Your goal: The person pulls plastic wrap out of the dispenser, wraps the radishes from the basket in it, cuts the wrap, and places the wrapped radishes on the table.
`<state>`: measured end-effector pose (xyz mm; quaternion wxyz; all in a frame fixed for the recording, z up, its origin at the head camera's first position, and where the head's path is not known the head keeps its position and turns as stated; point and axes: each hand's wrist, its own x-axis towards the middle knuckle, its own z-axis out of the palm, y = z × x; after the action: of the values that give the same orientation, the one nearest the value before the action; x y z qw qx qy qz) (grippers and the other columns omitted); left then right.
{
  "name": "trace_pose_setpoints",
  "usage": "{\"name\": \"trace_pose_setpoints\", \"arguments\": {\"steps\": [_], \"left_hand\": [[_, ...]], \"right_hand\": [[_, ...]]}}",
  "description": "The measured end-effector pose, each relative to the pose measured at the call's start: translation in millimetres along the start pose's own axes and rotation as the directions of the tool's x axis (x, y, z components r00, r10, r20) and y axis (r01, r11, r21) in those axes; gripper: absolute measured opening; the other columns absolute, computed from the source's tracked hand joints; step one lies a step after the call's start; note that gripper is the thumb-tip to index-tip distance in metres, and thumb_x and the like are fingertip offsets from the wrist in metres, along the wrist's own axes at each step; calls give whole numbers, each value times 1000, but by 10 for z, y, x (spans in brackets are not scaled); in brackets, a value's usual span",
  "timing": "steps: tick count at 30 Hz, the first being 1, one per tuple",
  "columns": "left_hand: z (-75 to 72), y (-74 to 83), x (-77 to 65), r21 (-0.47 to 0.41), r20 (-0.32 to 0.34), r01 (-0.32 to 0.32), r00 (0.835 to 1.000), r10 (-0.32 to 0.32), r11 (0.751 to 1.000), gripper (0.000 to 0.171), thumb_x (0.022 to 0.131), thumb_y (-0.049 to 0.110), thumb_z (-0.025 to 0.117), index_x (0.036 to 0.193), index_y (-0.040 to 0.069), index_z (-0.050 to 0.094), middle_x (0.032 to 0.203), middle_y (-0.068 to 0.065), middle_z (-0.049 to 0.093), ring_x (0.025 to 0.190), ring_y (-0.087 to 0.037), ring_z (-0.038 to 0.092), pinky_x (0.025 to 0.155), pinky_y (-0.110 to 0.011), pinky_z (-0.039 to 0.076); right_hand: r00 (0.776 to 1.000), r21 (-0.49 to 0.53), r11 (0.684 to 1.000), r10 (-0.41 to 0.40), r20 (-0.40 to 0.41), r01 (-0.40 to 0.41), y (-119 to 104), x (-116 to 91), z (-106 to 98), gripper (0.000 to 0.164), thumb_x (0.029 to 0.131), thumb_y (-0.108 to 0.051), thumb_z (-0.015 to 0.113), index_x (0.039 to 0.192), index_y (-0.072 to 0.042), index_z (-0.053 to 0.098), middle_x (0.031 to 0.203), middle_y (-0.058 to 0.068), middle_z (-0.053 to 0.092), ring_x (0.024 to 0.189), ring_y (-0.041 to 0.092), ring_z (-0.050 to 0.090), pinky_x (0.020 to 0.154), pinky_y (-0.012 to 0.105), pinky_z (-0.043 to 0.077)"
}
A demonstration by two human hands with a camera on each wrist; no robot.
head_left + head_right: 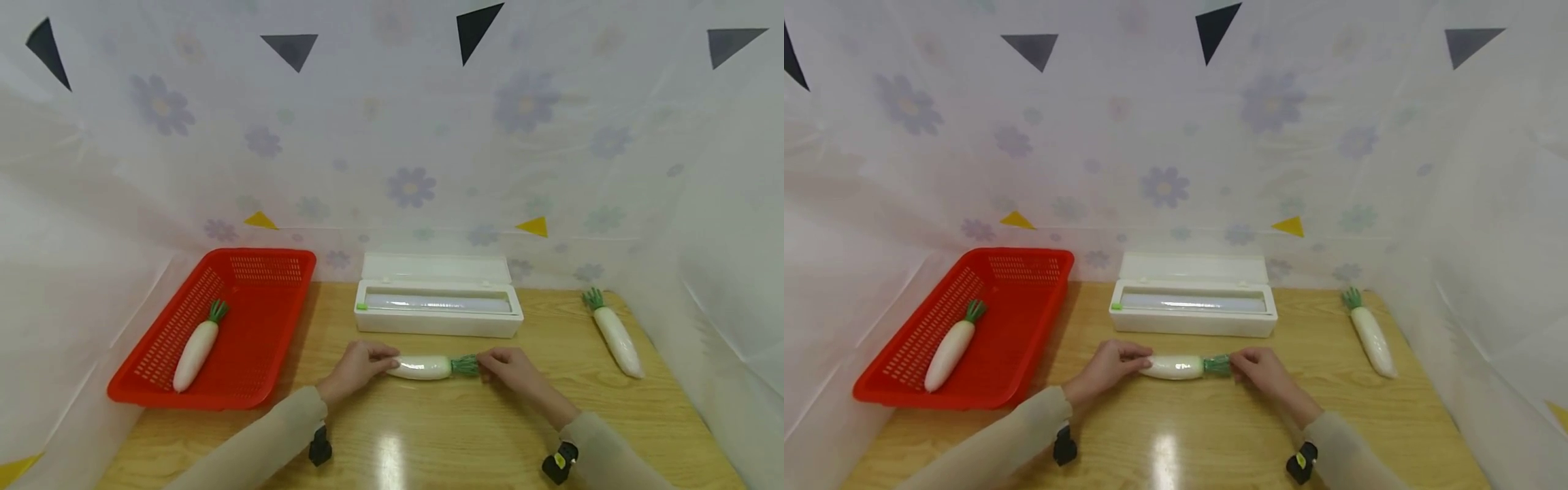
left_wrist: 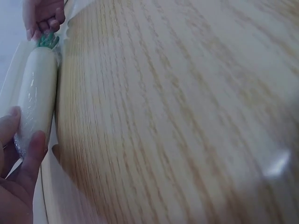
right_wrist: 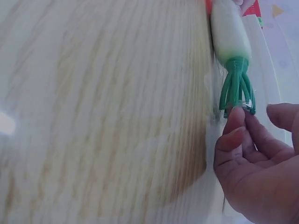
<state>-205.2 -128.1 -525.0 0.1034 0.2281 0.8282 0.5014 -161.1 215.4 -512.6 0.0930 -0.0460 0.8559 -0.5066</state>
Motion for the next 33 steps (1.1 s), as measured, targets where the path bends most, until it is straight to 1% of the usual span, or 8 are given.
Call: {"name": "trace_pose_setpoints", "arguments": {"steps": [6, 8, 11, 14, 17, 22, 26, 33], "left_hand": [[11, -4, -9, 99, 43, -62, 997, 58, 993, 39, 95, 22, 78, 128, 2, 73, 129, -12, 71, 119, -23, 69, 93, -34, 57], [21, -10, -14, 125, 54, -70, 997, 64, 990, 43, 93, 22, 81, 130, 3, 71, 132, -12, 69, 124, -24, 66, 99, -37, 55], [47, -13, -28, 183, 57, -103, 994, 94, 978, 46, 92, 19, 81, 133, 2, 69, 135, -13, 68, 126, -26, 64, 103, -40, 53], [81, 4, -55, 289, 53, -152, 988, 142, 945, 47, 94, 20, 79, 135, 1, 67, 139, -16, 65, 129, -29, 63, 106, -45, 50], [110, 26, -75, 407, 58, -195, 981, 188, 892, 50, 97, 23, 76, 140, 2, 63, 143, -16, 63, 132, -32, 60, 110, -48, 47], [138, 28, -73, 508, 65, -249, 966, 251, 824, 52, 99, 20, 73, 145, 0, 58, 142, -16, 64, 129, -32, 60, 109, -48, 48], [138, 43, -63, 531, 80, -253, 965, 249, 809, 55, 98, 21, 75, 145, 0, 57, 141, -16, 63, 129, -33, 57, 108, -49, 47], [167, 55, -41, 554, 64, -270, 957, 283, 787, 51, 96, 23, 77, 138, -2, 64, 120, -12, 59, 111, -25, 52, 98, -42, 48]], "right_hand": [[999, 82, 996, 35, 31, -38, 17, 14, 21, 42, 102, -11, 67, 128, 20, 55, 81, 10, 72, 69, 14, 62, 59, 26, 51], [998, 106, 993, 45, 33, -49, 21, 19, 24, 44, 102, -10, 67, 130, 20, 52, 81, 10, 73, 69, 14, 63, 59, 26, 52], [999, 114, 993, 30, 31, -34, 26, 23, 29, 39, 101, -10, 67, 124, 20, 58, 81, 11, 73, 70, 14, 64, 60, 27, 53], [999, 105, 994, 29, 14, -30, 26, 24, 37, 33, 101, -11, 68, 120, 16, 65, 81, 9, 72, 68, 14, 63, 60, 27, 53], [999, 82, 996, 38, -16, -37, 29, 30, 41, 30, 101, -13, 69, 117, 13, 68, 82, 7, 72, 69, 14, 63, 60, 27, 53], [994, -22, 997, 67, -84, -69, 27, 51, 49, 26, 99, -19, 72, 113, 4, 74, 90, 3, 73, 76, 15, 61, 63, 27, 51], [995, -58, 997, 52, -87, -57, 3, 48, 54, 27, 100, -20, 72, 114, 3, 73, 92, 5, 73, 78, 16, 62, 62, 28, 50], [997, 48, 998, 35, -64, -32, -35, 49, 69, 35, 101, -8, 68, 127, 14, 61, 91, 14, 76, 73, 16, 67, 63, 27, 54]]}}
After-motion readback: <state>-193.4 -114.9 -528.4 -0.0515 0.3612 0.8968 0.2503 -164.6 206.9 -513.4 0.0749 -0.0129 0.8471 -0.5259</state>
